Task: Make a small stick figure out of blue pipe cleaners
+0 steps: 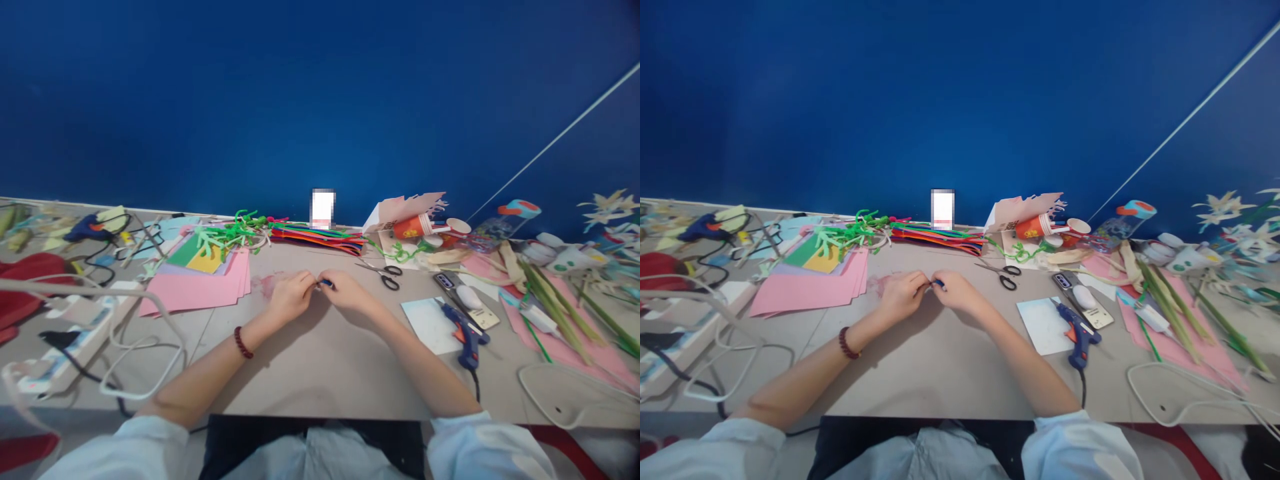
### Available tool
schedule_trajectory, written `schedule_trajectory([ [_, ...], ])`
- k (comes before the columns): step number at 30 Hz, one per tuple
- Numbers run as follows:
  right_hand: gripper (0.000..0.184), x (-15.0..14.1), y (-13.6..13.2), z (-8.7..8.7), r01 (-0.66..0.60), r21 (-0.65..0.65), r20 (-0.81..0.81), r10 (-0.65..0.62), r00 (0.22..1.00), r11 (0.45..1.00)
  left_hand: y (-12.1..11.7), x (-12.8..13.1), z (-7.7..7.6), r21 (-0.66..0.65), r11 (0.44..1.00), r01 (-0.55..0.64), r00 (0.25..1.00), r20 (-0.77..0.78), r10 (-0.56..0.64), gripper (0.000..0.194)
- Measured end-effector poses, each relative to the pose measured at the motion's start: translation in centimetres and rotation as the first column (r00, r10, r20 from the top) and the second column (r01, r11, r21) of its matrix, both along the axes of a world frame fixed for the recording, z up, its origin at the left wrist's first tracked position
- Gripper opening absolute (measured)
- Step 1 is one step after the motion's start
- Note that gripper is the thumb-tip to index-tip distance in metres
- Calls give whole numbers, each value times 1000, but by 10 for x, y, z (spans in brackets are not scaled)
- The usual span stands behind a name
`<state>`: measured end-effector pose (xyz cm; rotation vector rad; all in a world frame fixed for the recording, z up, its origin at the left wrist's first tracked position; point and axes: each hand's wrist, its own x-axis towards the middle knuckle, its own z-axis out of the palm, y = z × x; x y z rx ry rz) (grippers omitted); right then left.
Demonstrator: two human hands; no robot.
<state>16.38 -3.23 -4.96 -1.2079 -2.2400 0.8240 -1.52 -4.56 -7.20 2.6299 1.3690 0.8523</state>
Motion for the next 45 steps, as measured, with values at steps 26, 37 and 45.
schedule_trajectory([
  [26,34,7,5,12,29,-28,-268,-36,963,999,4,1,4,-295,950,103,882,468,50,17],
  [37,20,3,3,7,87,17,-282,-79,956,996,4,-1,-1,-120,992,-27,985,166,46,20],
  [45,19,-2,2,0,145,8,-364,-132,922,989,4,-4,6,-183,983,-9,961,271,59,20],
])
